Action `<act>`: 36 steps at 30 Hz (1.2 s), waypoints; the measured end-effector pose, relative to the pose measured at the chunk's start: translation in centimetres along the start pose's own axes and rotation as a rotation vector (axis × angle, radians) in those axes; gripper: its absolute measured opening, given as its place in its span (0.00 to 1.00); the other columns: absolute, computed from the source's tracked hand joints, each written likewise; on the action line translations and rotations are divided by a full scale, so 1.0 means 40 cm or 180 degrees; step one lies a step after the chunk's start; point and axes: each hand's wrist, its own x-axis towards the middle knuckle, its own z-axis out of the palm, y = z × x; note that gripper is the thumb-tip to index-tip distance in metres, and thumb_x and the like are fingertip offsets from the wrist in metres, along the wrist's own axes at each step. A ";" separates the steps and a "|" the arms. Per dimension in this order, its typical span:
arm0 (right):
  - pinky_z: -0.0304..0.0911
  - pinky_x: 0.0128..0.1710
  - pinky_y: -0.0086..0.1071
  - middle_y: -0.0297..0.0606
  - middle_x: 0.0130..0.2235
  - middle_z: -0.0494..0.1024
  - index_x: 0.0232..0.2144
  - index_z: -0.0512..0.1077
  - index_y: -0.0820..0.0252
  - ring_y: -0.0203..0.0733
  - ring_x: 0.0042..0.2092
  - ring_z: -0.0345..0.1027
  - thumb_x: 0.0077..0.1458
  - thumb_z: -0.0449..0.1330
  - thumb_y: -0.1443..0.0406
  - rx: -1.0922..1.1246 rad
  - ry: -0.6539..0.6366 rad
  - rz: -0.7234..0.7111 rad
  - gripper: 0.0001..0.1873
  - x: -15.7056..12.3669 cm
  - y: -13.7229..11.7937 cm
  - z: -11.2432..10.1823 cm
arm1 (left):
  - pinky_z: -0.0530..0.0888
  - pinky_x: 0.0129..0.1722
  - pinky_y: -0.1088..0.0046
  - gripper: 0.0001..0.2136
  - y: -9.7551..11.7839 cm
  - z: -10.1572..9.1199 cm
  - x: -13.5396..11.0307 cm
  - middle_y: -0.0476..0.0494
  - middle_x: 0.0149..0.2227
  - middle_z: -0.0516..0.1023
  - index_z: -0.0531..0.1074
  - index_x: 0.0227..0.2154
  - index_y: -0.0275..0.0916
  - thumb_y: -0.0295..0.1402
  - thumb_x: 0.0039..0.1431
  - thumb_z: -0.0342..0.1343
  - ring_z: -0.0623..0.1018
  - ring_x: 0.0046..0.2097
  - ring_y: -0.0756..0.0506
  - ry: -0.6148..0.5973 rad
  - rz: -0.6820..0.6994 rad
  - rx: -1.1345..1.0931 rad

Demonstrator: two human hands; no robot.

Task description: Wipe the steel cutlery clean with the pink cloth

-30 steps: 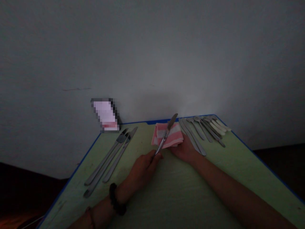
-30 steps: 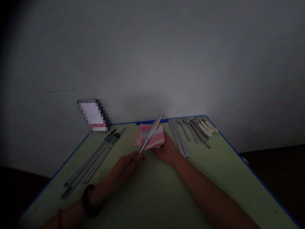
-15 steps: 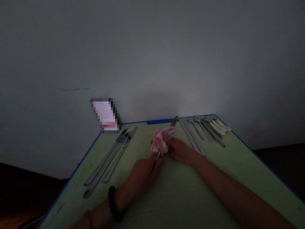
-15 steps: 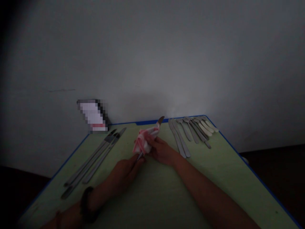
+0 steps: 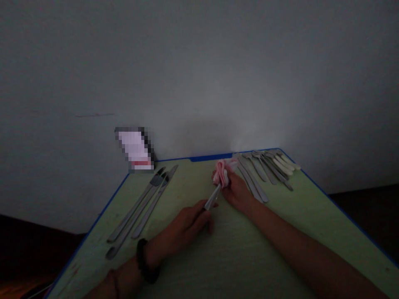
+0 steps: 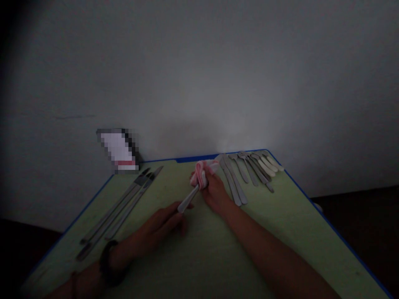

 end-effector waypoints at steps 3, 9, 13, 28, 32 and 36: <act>0.63 0.31 0.28 0.35 0.30 0.74 0.32 0.72 0.61 0.34 0.30 0.66 0.51 0.60 0.58 -0.0143 0.0051 -0.0058 0.11 -0.008 -0.001 0.007 | 0.68 0.35 0.76 0.14 -0.013 0.007 0.004 0.50 0.30 0.75 0.66 0.43 0.38 0.38 0.66 0.37 0.71 0.31 0.51 0.0059 0.0031 -0.0067; 0.63 0.34 0.31 0.35 0.26 0.73 0.27 0.72 0.61 0.35 0.28 0.65 0.52 0.57 0.52 -0.0908 -0.0033 -0.0419 0.17 -0.052 0.024 0.042 | 0.67 0.28 0.79 0.16 -0.036 0.014 0.018 0.51 0.24 0.75 0.69 0.34 0.37 0.37 0.66 0.37 0.70 0.25 0.52 0.0328 -0.0111 -0.0033; 0.62 0.28 0.31 0.38 0.27 0.74 0.30 0.72 0.62 0.36 0.26 0.65 0.54 0.51 0.47 -0.1710 -0.0095 -0.0362 0.24 -0.104 0.068 0.070 | 0.66 0.28 0.80 0.19 -0.050 0.017 0.022 0.50 0.22 0.74 0.70 0.25 0.37 0.37 0.66 0.38 0.71 0.24 0.53 0.0529 -0.0070 0.0154; 0.53 0.18 0.26 0.32 0.22 0.67 0.28 0.67 0.62 0.31 0.21 0.55 0.51 0.52 0.45 -0.2076 0.0327 -0.0388 0.25 -0.120 0.089 0.070 | 0.65 0.26 0.79 0.17 -0.035 0.020 0.032 0.50 0.23 0.73 0.70 0.26 0.36 0.41 0.62 0.44 0.70 0.24 0.51 0.1023 -0.0430 -0.0100; 0.54 0.21 0.27 0.32 0.23 0.68 0.26 0.67 0.62 0.31 0.22 0.57 0.51 0.53 0.46 -0.2186 0.0228 -0.0445 0.24 -0.118 0.089 0.065 | 0.64 0.24 0.78 0.18 -0.029 0.016 0.033 0.50 0.23 0.72 0.69 0.26 0.36 0.43 0.62 0.43 0.69 0.24 0.51 0.0970 -0.0542 -0.0316; 0.59 0.28 0.29 0.35 0.26 0.72 0.30 0.70 0.61 0.35 0.27 0.62 0.51 0.53 0.46 -0.2064 0.0137 -0.0311 0.24 -0.113 0.086 0.060 | 0.63 0.25 0.78 0.19 -0.020 0.009 0.033 0.51 0.21 0.69 0.67 0.22 0.37 0.43 0.62 0.42 0.68 0.24 0.51 0.0817 -0.0550 -0.0225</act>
